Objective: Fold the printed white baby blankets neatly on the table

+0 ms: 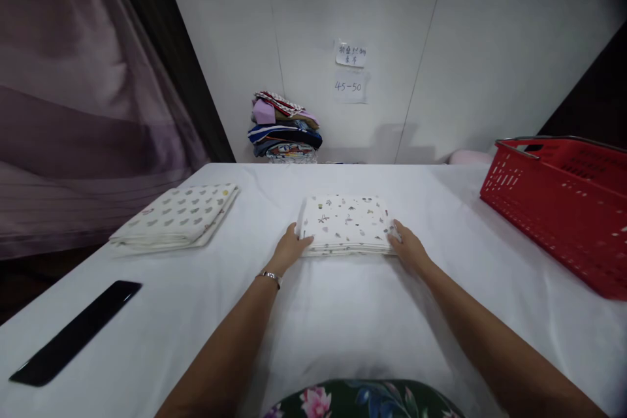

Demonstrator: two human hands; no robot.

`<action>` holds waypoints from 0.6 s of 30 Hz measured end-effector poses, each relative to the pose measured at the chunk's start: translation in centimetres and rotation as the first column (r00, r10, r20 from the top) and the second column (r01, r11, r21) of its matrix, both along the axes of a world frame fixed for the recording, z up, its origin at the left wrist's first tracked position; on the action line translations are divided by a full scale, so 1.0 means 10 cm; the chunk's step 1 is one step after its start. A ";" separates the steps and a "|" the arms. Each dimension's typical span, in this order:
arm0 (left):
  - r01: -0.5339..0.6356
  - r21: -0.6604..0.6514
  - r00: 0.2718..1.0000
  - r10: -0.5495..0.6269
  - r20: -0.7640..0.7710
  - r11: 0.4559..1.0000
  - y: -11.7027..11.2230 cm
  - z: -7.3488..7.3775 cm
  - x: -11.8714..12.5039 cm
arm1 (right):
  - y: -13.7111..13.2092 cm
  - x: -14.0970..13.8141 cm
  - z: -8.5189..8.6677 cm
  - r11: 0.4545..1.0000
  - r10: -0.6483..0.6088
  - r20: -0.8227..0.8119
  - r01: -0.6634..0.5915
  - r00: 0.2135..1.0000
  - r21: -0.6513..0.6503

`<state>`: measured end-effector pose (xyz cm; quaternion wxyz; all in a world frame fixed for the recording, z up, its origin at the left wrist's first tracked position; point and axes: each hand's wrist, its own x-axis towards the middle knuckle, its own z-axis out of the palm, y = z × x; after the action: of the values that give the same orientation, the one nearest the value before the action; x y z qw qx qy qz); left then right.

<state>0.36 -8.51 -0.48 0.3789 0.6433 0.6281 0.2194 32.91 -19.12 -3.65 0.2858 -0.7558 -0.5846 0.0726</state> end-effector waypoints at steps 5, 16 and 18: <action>-0.047 0.057 0.998 0.049 -0.037 0.997 -0.07 -0.04 0.04 | -0.18 -0.09 0.05 0.952 0.221 0.295 -0.272 0.929 0.142; -0.070 0.030 0.998 0.070 -0.004 0.997 -0.08 -0.03 0.07 | -0.34 -0.02 0.04 0.913 0.372 0.421 -0.407 0.827 -0.006; -0.077 0.021 0.997 0.077 -0.002 0.997 -0.08 0.00 0.08 | -0.33 -0.08 0.08 0.910 0.367 0.452 -0.415 0.813 0.008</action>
<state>1.14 -9.34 -0.52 0.3624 0.6230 0.6505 0.2396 32.10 -22.43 -2.81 0.1648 -0.5995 -0.7797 -0.0740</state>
